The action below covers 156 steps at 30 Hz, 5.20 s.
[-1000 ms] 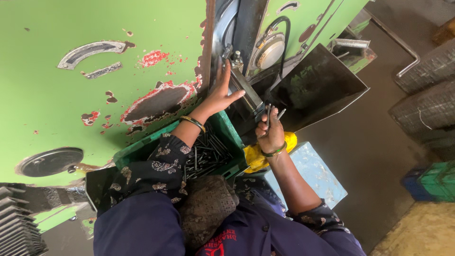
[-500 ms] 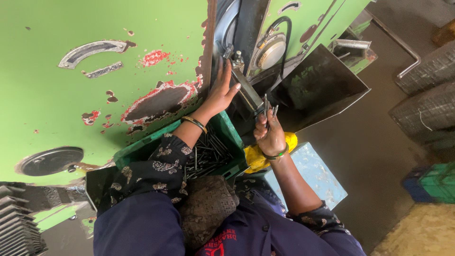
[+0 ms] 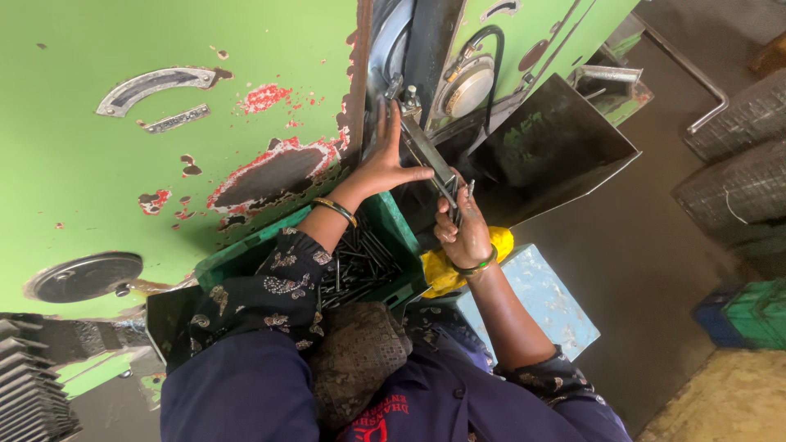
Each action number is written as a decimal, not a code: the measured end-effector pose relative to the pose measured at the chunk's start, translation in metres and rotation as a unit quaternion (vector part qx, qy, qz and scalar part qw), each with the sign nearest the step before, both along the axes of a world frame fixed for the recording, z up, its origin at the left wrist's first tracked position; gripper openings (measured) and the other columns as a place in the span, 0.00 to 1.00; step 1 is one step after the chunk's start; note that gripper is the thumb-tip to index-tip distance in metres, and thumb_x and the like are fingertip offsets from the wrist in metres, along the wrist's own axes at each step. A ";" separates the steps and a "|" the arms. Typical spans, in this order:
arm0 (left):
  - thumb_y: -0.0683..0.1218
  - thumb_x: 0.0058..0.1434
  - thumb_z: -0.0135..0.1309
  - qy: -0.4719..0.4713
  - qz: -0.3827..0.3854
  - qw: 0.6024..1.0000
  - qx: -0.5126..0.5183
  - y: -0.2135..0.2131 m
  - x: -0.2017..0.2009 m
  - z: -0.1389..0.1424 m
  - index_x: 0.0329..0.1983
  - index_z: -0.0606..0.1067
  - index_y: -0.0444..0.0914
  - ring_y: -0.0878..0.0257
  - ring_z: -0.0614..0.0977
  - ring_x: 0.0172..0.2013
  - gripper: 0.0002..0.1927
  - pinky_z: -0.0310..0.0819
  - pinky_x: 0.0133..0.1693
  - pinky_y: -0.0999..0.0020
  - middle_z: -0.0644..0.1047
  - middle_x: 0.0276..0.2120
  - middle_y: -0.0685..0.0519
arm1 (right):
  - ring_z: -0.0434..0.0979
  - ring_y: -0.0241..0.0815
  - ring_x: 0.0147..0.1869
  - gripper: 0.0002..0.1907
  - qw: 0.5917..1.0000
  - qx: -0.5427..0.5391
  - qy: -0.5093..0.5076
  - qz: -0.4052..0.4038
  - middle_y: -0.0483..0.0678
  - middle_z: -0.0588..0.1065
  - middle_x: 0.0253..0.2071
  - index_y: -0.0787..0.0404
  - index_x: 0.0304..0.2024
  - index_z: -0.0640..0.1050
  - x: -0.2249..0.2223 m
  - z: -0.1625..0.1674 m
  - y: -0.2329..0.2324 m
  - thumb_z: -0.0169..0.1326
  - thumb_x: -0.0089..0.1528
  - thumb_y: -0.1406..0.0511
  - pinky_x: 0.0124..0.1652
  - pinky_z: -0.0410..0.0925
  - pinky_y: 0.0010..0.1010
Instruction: The person repeatedly picks small metal rods from a green crate and presses them against a rotating grinding wheel to sharpen or smooth their edges. The person holds multiple rods in one hand while feeding them one at a time to the wheel, then returns them to the crate.
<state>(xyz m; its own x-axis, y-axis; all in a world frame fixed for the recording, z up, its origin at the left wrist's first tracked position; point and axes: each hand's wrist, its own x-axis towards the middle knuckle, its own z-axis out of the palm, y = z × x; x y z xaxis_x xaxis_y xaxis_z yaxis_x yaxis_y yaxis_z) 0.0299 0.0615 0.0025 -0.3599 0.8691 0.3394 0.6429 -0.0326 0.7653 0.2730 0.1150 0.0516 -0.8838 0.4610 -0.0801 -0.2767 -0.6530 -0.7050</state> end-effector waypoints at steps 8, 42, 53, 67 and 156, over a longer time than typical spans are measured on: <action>0.64 0.74 0.48 -0.012 0.044 0.995 0.092 0.001 0.000 -0.019 0.83 0.38 0.42 0.35 0.44 0.80 0.47 0.49 0.76 0.43 0.34 0.81 0.33 | 0.57 0.27 0.21 0.23 0.999 -0.035 -0.009 -0.021 0.42 0.67 0.36 0.46 0.70 0.60 -0.002 -0.011 0.008 0.42 0.73 0.56 0.21 0.54 0.17; 0.57 0.74 0.49 0.023 0.047 0.992 0.114 -0.007 0.008 0.004 0.83 0.36 0.40 0.39 0.40 0.81 0.46 0.47 0.77 0.47 0.30 0.81 0.37 | 0.56 0.27 0.20 0.04 0.999 -0.015 0.020 -0.033 0.47 0.77 0.42 0.52 0.42 0.70 0.008 -0.008 -0.004 0.48 0.71 0.61 0.21 0.55 0.18; 0.72 0.54 0.60 -0.029 0.000 1.000 0.001 -0.015 0.005 0.019 0.76 0.24 0.42 0.35 0.33 0.75 0.70 0.42 0.70 0.40 0.23 0.75 0.34 | 0.59 0.29 0.23 0.04 0.999 -0.024 0.029 -0.037 0.47 0.76 0.43 0.53 0.45 0.70 0.005 -0.018 -0.006 0.48 0.72 0.61 0.24 0.57 0.19; 0.64 0.66 0.57 0.001 0.098 0.994 0.055 -0.023 0.016 0.020 0.83 0.40 0.41 0.40 0.46 0.78 0.55 0.51 0.75 0.49 0.37 0.78 0.37 | 0.69 0.34 0.36 0.13 0.992 0.000 -0.003 -0.123 0.45 0.72 0.37 0.55 0.58 0.72 0.000 -0.018 -0.014 0.46 0.72 0.65 0.35 0.67 0.26; 0.54 0.76 0.49 -0.011 0.041 0.992 0.116 -0.014 0.015 0.021 0.81 0.37 0.40 0.39 0.42 0.79 0.43 0.43 0.76 0.51 0.35 0.80 0.34 | 0.58 0.31 0.19 0.28 0.992 0.110 0.028 -0.062 0.43 0.66 0.25 0.51 0.75 0.59 0.010 0.014 -0.014 0.43 0.74 0.55 0.22 0.55 0.23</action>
